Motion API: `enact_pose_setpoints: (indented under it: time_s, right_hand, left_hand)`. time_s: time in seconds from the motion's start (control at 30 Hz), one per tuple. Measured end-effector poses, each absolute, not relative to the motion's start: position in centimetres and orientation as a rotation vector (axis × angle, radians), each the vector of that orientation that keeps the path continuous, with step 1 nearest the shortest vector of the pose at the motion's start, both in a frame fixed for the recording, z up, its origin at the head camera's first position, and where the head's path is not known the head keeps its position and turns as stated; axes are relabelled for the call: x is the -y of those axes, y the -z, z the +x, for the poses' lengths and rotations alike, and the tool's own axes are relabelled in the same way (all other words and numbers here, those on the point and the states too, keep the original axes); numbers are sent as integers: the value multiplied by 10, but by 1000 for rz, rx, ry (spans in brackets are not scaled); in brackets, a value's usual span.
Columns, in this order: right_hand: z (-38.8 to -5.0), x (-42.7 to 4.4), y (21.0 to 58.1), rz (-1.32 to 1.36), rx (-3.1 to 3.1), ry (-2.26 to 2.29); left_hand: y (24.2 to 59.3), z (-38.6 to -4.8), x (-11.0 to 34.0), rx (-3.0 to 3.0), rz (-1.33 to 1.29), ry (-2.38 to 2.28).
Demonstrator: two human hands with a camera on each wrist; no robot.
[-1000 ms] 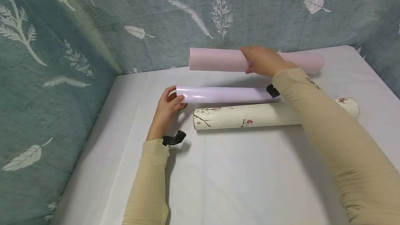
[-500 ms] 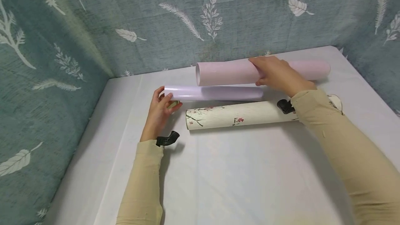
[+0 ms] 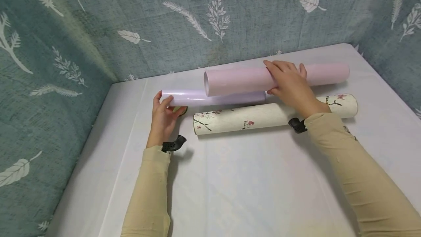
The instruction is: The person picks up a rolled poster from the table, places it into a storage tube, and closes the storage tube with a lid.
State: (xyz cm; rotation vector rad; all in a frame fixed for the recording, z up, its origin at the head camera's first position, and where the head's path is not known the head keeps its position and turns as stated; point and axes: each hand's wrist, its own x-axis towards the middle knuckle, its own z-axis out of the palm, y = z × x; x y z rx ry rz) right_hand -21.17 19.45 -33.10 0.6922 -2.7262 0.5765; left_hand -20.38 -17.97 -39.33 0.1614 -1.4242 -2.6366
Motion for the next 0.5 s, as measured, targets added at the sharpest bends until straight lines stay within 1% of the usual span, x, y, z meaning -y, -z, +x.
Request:
enact_pose_setpoints:
  time_s: [0.3,0.5]
  right_hand:
    - [-210,-196,347,639,2616,-590]
    - [-208,-197,355,555,2582,-624]
  left_hand:
    - [394,-205,182,1376,211,2652]
    - [394,-206,182,1250,158,2710]
